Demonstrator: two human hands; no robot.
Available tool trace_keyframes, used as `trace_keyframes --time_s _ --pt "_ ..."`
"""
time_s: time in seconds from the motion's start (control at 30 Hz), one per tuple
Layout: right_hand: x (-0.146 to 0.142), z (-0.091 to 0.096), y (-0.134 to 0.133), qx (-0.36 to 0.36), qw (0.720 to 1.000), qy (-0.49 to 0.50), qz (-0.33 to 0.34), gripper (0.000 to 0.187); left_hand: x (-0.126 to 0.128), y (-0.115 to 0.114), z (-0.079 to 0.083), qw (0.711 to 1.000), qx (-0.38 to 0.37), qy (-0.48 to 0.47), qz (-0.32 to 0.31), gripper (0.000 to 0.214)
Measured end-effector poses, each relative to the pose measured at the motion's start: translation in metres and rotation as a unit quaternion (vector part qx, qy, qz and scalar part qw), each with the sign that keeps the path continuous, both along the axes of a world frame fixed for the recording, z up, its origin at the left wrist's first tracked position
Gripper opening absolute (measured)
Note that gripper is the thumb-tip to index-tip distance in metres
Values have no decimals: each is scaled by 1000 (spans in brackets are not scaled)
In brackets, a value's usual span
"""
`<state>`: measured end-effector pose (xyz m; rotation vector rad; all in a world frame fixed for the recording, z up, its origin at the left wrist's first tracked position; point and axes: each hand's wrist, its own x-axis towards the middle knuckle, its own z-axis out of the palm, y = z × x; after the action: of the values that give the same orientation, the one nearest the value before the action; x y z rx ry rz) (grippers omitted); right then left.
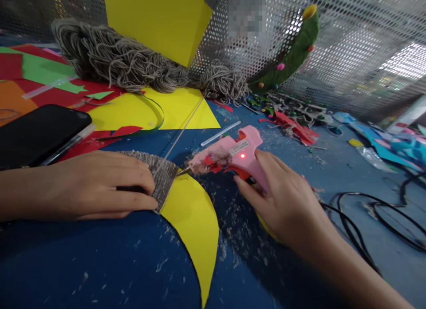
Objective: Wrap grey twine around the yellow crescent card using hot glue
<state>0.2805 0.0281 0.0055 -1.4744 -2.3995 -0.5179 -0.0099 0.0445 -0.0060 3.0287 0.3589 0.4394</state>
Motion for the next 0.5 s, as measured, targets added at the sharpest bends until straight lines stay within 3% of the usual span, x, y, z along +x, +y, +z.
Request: trace_keyframes --time_s 0.17,0.27,0.37,0.5 --pt "12 14 15 -17 986 52 -155 49 -1 0 0 1000 -17 7 -4 25" --pt "39 17 29 -27 966 69 -249 52 -1 0 -1 1000 -25 -2 -13 24" --pt "77 12 46 -40 944 58 -321 42 -2 0 0 999 -28 -11 -20 25" --pt "117 -3 64 -76 937 24 -342 35 -1 -1 3 999 -26 -3 -22 26"
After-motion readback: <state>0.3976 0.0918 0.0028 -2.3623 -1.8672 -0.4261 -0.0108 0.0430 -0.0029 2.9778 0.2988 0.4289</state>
